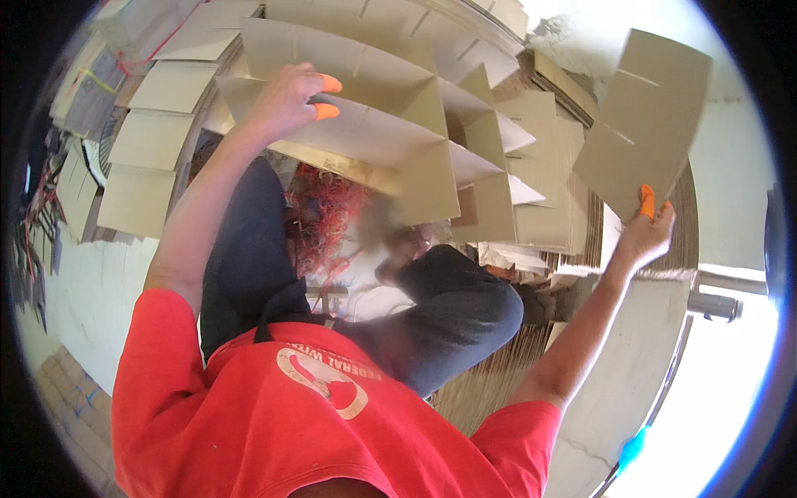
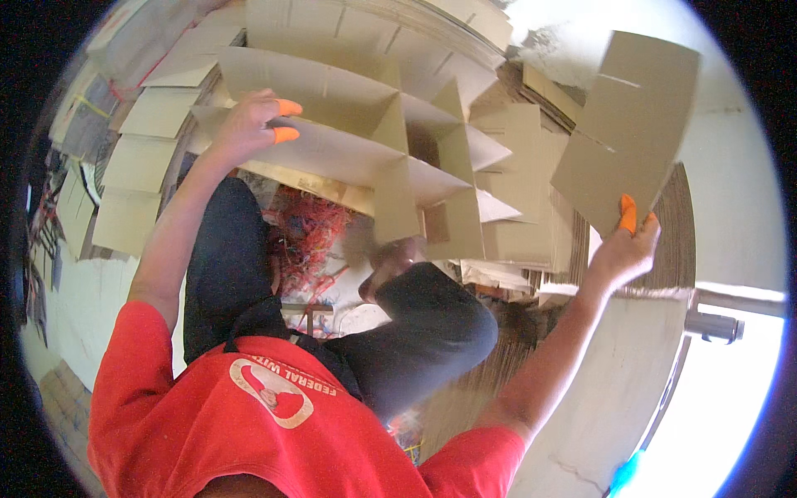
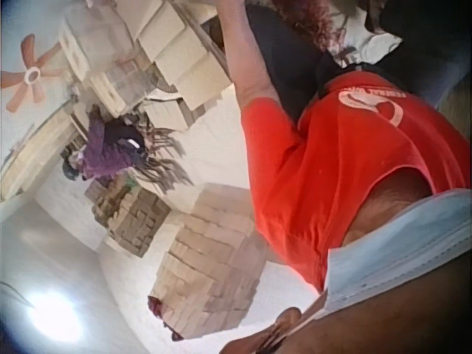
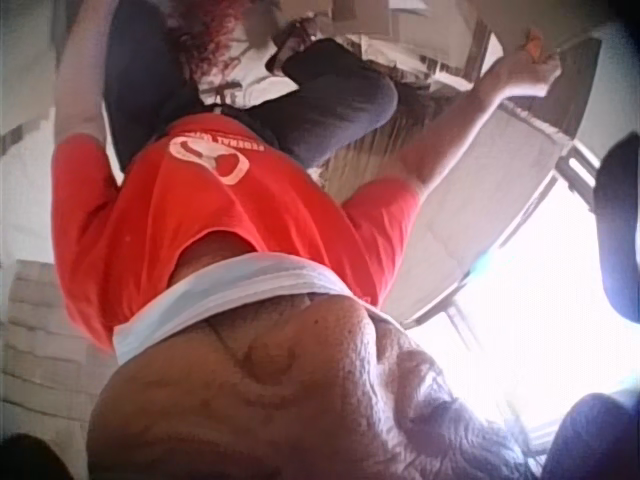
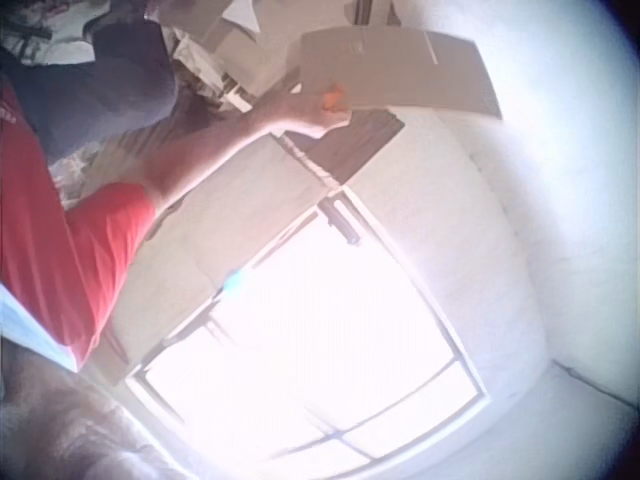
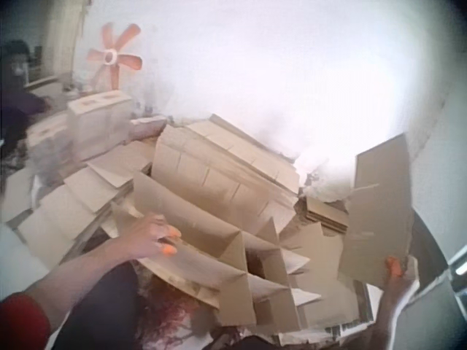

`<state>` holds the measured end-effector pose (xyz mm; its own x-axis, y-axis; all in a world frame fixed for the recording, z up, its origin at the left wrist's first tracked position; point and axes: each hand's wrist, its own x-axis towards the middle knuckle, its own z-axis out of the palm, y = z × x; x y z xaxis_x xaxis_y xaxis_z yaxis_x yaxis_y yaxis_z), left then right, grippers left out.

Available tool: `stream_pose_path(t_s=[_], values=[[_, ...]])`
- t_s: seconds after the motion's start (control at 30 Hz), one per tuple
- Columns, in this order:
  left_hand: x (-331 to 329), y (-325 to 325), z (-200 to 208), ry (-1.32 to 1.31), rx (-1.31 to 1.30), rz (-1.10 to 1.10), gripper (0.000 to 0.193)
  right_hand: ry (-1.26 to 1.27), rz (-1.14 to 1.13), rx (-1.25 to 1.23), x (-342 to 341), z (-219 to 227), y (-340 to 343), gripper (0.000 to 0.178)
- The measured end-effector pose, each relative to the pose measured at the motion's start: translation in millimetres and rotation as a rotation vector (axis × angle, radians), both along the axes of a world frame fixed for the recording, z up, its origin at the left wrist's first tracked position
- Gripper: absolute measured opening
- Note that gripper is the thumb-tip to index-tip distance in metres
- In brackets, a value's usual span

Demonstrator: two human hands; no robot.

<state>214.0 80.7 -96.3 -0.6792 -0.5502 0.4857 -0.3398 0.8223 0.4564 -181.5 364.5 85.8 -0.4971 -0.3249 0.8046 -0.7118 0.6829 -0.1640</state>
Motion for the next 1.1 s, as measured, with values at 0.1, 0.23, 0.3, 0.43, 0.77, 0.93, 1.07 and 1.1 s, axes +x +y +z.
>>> stream_pose_path(t_s=[0.1,0.23,0.3,0.43,0.77,0.93,1.07,1.1], values=[[-3,1,-4,-0.063,0.023,0.034,0.024,-0.44,0.576,-0.219,64,22,-22,0.027],[-4,-2,-8,-0.06,0.066,0.007,0.02,-0.565,0.737,-0.044,123,13,-50,0.051],[-4,0,-2,-0.094,0.106,0.015,0.02,-0.465,0.799,0.102,139,2,-65,0.053],[-6,2,1,-0.115,0.118,0.033,0.018,-0.548,1.007,0.132,166,-12,-89,0.056],[-13,-3,-1,-0.059,0.071,-0.016,0.017,-0.749,0.962,0.177,186,-21,-111,0.054],[-17,-5,-4,0.039,0.05,-0.026,0.012,-0.723,0.888,0.293,193,-8,-116,0.056],[-17,-5,-2,0.036,0.035,-0.021,0.011,-0.697,0.859,0.268,197,-6,-113,0.054],[-17,-5,0,0.032,0.032,-0.021,0.011,-0.689,0.882,0.258,197,-10,-112,0.054]])
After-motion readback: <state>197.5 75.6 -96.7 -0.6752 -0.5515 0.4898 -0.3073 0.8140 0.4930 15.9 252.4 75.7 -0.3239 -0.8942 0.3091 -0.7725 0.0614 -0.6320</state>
